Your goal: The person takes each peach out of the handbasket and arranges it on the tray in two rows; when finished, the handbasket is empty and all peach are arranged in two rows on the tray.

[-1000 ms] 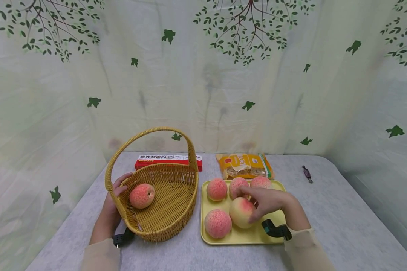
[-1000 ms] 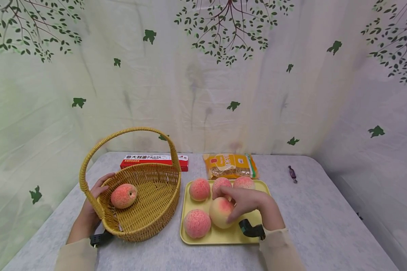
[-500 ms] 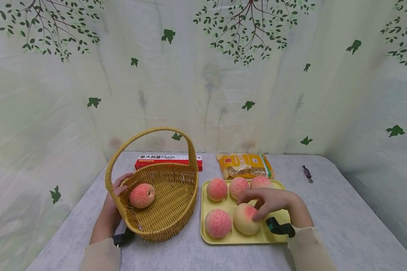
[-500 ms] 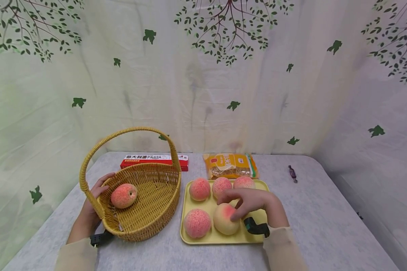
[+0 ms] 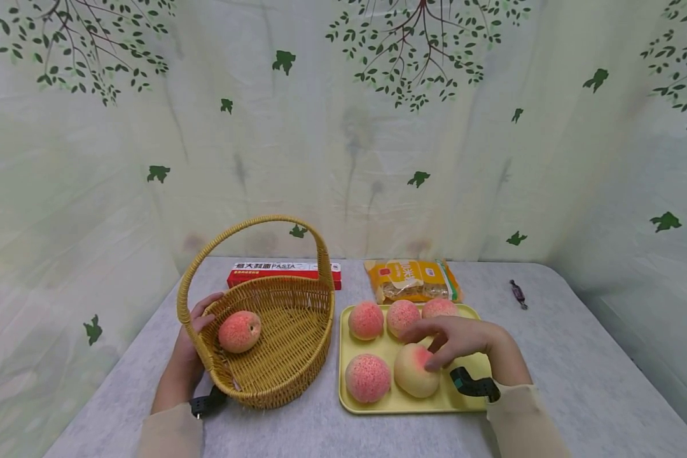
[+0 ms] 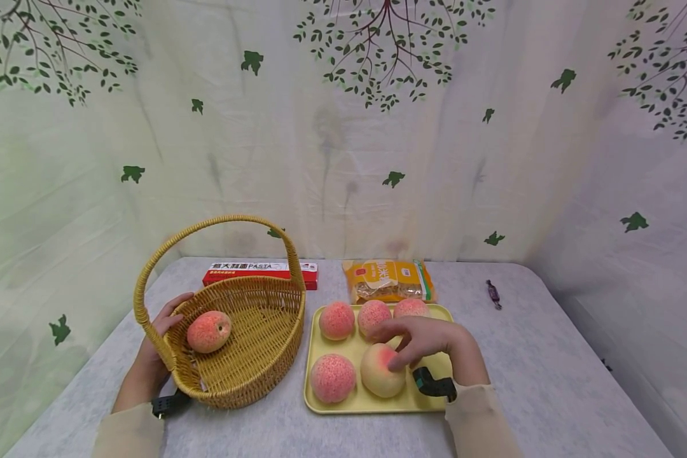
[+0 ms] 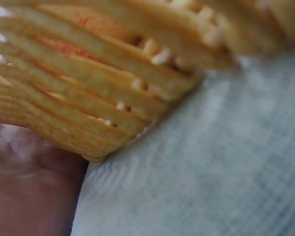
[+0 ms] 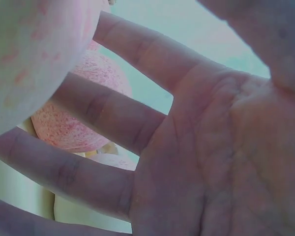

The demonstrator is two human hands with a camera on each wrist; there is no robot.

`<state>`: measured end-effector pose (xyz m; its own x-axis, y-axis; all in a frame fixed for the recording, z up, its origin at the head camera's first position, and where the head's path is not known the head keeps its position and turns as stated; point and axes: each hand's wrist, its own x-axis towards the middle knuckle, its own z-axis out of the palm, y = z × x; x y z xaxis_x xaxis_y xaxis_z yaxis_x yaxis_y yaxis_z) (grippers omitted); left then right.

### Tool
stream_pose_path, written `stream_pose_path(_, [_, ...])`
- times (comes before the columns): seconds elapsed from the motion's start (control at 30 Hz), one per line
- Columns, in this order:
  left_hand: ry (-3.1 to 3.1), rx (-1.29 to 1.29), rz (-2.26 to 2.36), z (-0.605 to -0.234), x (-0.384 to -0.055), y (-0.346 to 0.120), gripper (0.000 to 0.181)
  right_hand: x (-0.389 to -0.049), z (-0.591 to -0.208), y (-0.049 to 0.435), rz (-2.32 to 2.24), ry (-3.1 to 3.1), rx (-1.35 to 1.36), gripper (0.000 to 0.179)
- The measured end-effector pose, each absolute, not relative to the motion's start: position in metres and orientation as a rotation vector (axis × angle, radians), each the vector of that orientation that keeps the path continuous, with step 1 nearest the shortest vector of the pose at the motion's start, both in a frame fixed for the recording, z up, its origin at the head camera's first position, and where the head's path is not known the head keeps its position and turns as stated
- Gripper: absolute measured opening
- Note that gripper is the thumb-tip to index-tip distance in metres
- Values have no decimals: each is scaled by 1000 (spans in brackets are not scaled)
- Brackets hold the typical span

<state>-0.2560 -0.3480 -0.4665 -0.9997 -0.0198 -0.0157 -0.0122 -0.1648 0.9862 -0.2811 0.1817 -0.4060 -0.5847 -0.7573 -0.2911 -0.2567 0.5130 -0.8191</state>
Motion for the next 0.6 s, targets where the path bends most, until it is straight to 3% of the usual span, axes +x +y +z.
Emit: stream_pose_path(0.6, [-2008,-31,-2380,-473,-259,-351,43,-282,-394,174,-1145,2412,-806,35])
